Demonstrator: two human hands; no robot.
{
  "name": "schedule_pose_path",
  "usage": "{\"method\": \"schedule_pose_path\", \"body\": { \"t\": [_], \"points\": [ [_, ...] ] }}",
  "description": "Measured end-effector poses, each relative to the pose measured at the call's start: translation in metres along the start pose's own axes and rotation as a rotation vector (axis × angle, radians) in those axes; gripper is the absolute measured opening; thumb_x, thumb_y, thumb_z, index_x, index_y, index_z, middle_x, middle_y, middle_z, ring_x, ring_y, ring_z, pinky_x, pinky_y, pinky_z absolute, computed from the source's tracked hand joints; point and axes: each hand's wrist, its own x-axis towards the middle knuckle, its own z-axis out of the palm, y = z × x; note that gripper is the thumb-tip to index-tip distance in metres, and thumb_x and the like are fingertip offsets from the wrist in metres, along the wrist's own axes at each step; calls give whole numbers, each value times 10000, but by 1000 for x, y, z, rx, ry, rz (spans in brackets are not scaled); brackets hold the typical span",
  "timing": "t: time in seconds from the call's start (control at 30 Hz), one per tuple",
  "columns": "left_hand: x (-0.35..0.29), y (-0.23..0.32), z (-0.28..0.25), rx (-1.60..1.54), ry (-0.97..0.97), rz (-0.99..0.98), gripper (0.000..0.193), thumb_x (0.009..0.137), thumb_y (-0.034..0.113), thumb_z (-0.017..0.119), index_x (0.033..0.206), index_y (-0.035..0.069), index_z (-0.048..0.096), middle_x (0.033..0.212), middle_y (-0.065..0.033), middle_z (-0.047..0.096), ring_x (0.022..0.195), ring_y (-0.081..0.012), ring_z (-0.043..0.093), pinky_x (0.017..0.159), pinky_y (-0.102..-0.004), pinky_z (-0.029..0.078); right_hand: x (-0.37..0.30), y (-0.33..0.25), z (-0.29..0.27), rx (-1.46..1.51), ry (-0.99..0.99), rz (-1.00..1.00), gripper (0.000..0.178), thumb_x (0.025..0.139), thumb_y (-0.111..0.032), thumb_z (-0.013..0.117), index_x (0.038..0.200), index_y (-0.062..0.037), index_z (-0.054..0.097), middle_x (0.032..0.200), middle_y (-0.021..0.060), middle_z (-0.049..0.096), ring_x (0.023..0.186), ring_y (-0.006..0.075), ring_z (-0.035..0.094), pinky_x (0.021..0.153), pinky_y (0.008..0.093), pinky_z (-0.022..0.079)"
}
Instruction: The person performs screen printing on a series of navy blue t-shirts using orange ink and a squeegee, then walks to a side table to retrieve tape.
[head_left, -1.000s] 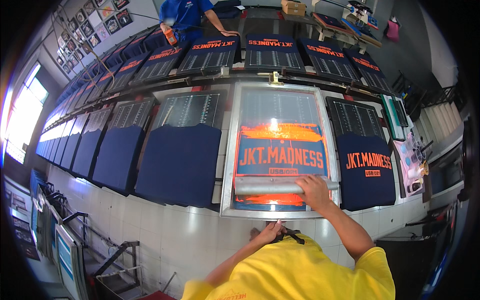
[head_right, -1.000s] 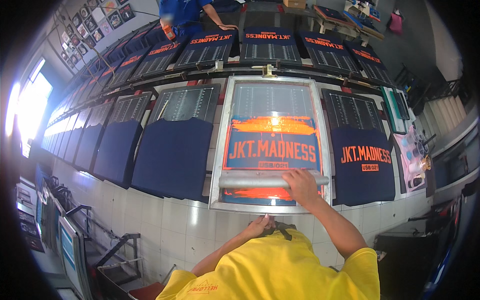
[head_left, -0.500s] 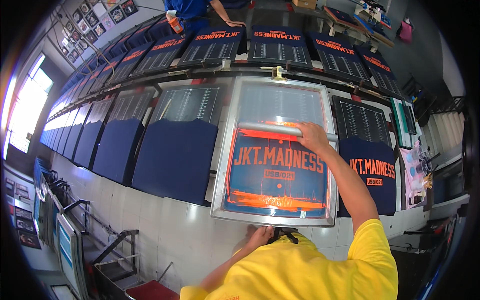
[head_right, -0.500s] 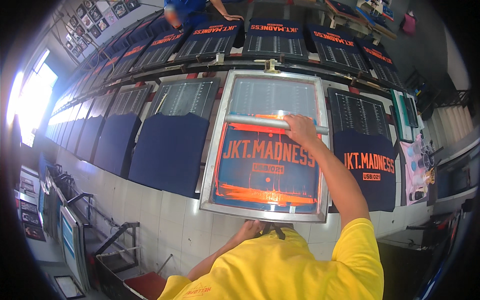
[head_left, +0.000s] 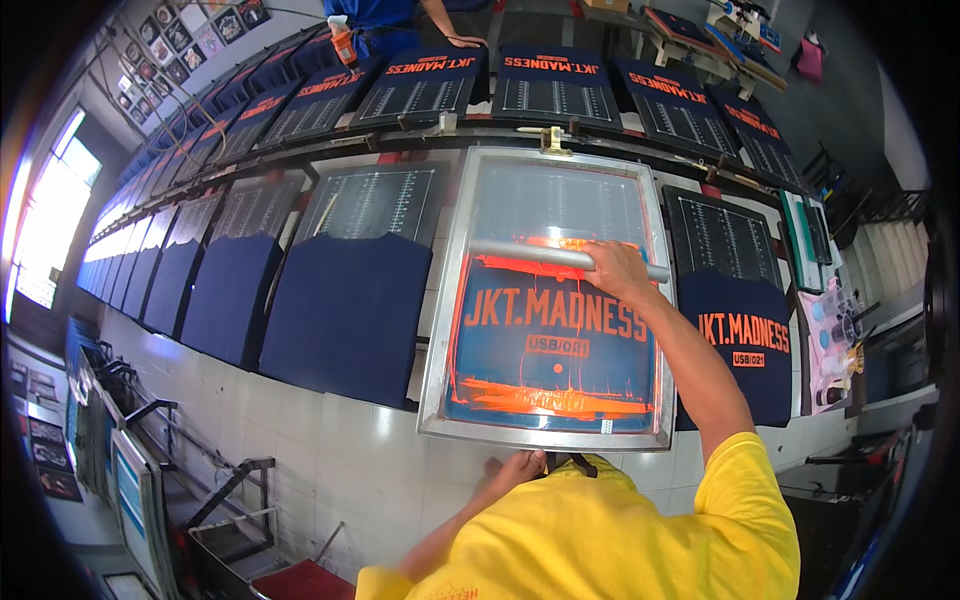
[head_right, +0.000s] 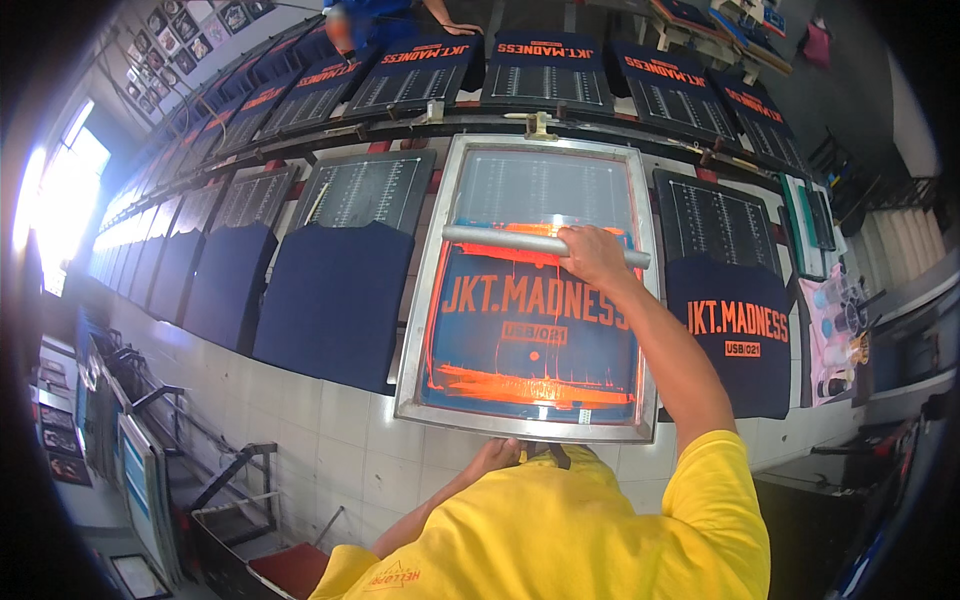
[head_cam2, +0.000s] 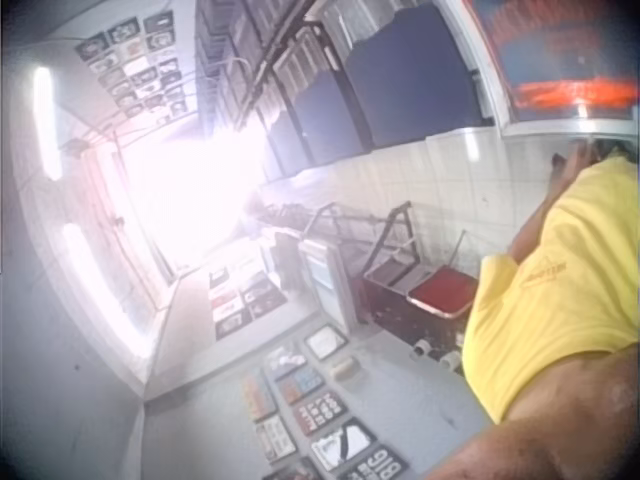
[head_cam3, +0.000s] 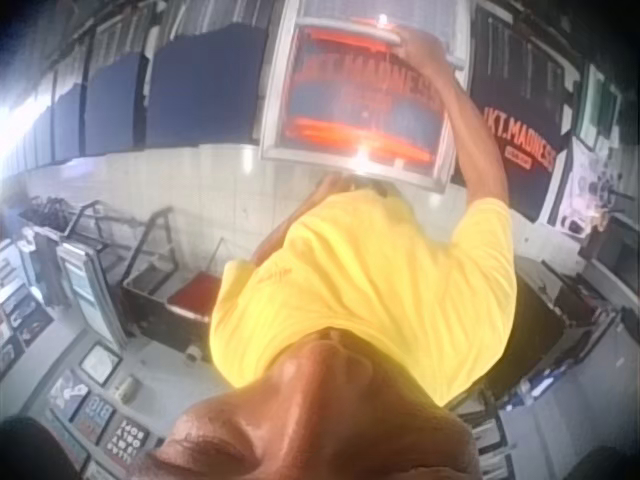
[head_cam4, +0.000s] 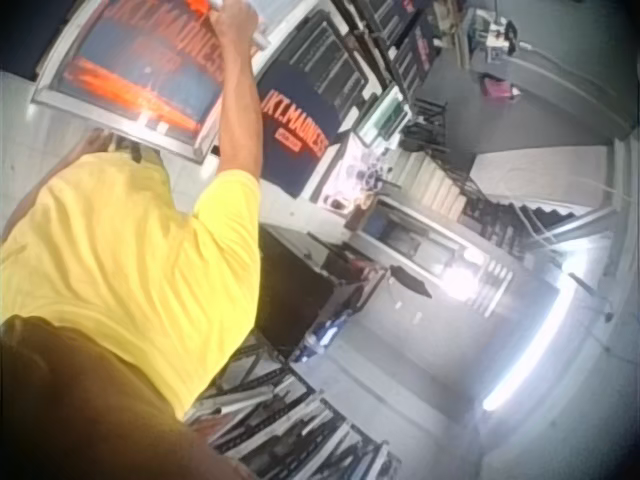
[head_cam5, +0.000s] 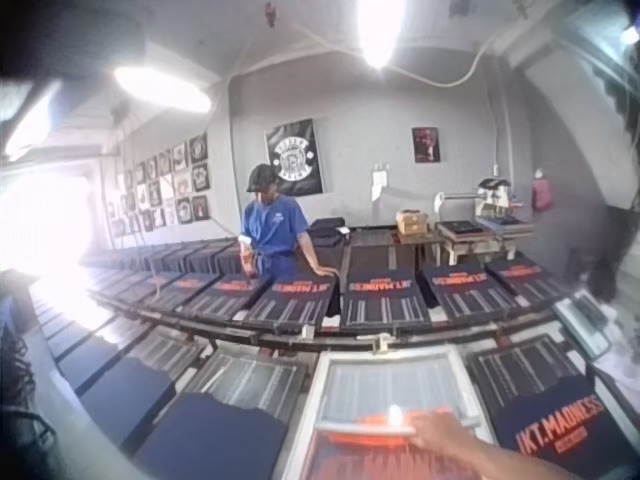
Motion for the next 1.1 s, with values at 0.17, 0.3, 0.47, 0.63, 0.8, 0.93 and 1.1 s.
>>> {"method": "schedule_pose_path", "body": {
  "t": [0.17, 0.3, 0.47, 0.63, 0.8, 0.93, 1.1],
  "points": [
    [-1, 8, -1, 51, 11, 78, 482, 1061, 446, 407, 922, 16, 574, 711, -25, 492, 680, -148, 450, 636, -355, 418, -1, 1, -7, 34, -41, 46, 224, 753, -220, 712, 913, -74, 658, 876, 128, 693, 898, 345, 659, 757, 482, 520],
    [-1, 5, -6, 43, -43, 17, 471, 1060, 440, 431, 938, 3, 561, 722, -40, 500, 690, -160, 457, 642, -363, 423, -3, 0, 0, -7, -29, -14, 236, 756, -234, 723, 921, -76, 663, 881, 126, 694, 889, 352, 659, 760, 488, 514],
    [-6, 28, -11, 76, -68, 0, 450, 1052, 437, 458, 947, 11, 557, 725, -30, 483, 681, -149, 435, 630, -357, 411, -2, -3, -2, 21, 13, -20, 221, 749, -218, 717, 916, -81, 670, 877, 124, 696, 872, 358, 659, 753, 485, 512],
    [-3, 20, -9, 22, -53, 35, 407, 1057, 399, 466, 937, 20, 556, 740, -19, 471, 690, -133, 418, 627, -350, 400, -5, -13, -2, 14, -20, 8, 177, 723, -169, 689, 879, -86, 678, 843, 114, 697, 856, 352, 663, 730, 481, 513],
    [-5, 27, -10, -29, -101, 12, 386, 1063, 393, 450, 961, 31, 539, 767, -6, 479, 710, -129, 416, 631, -342, 390, 1, -16, -5, 1, -29, -7, 175, 706, -168, 690, 860, -85, 676, 825, 117, 694, 831, 352, 664, 713, 481, 513],
    [0, 17, -12, 7, -142, 4, 376, 1062, 396, 450, 997, 34, 527, 795, -2, 478, 725, -126, 412, 639, -341, 387, 1, -8, 4, -6, 10, -41, 188, 703, -175, 685, 870, -89, 679, 816, 123, 691, 826, 355, 663, 712, 484, 514],
    [-7, 34, -13, -7, -128, 16, 374, 1063, 392, 448, 1001, 32, 526, 793, 0, 458, 725, -126, 404, 644, -338, 385, 7, -1, 1, 11, 39, -6, 190, 711, -168, 673, 883, -87, 674, 818, 140, 688, 818, 371, 657, 718, 492, 514]
  ]
}}
